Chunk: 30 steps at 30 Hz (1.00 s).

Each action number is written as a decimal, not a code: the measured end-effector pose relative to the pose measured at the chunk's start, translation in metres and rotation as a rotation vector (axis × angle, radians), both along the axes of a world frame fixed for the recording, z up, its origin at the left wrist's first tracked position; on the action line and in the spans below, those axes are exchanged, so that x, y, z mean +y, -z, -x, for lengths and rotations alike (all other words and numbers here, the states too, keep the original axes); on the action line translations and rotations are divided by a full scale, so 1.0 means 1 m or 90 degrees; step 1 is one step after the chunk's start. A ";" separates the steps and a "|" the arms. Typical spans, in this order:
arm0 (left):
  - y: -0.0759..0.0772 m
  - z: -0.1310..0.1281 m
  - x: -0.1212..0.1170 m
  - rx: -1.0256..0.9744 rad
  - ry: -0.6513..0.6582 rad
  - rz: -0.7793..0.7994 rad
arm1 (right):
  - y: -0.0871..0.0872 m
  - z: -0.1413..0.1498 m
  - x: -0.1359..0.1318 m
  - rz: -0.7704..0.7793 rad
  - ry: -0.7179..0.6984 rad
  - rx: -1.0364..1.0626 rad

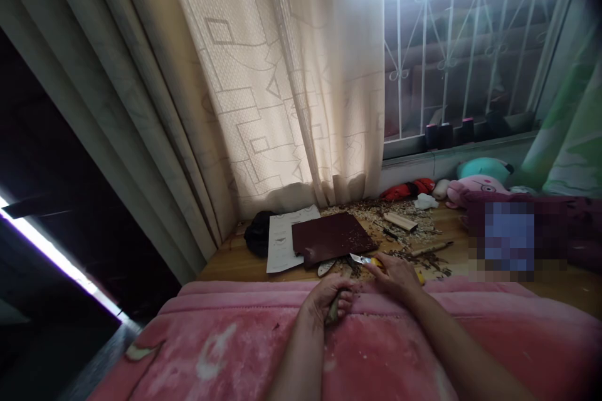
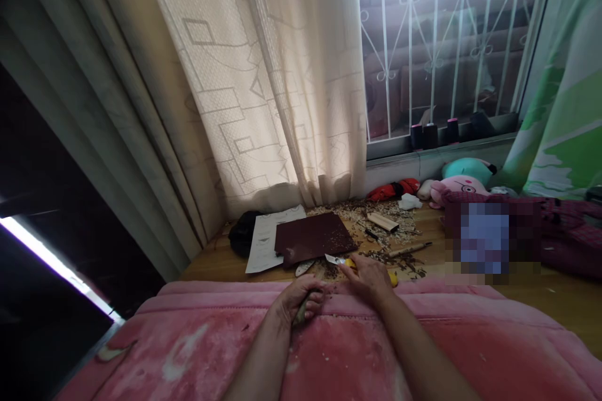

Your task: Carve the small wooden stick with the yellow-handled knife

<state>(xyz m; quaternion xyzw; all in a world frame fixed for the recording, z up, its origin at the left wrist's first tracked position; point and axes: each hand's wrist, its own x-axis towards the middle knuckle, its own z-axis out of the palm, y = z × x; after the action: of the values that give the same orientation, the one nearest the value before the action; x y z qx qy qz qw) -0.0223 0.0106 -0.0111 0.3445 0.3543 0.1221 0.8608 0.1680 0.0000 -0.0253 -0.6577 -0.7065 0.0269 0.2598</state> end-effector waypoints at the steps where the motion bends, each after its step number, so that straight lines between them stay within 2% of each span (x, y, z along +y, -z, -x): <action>1: 0.000 0.000 0.000 -0.005 0.001 -0.001 | -0.001 0.001 -0.001 -0.008 -0.008 0.001; 10: -0.011 -0.005 -0.004 -0.066 0.033 -0.010 | -0.008 0.011 -0.013 -0.035 -0.119 -0.008; 21: -0.013 -0.005 -0.005 -0.033 0.022 -0.038 | -0.010 0.012 -0.015 -0.024 -0.117 -0.027; 30: -0.006 -0.004 -0.003 -0.027 0.013 -0.054 | -0.010 0.012 -0.016 -0.029 -0.133 -0.030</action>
<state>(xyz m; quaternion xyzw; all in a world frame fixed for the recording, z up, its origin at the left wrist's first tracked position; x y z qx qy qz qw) -0.0184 0.0077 -0.0047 0.3816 0.3268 0.1353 0.8540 0.1562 -0.0155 -0.0152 -0.5747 -0.7778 0.0225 0.2535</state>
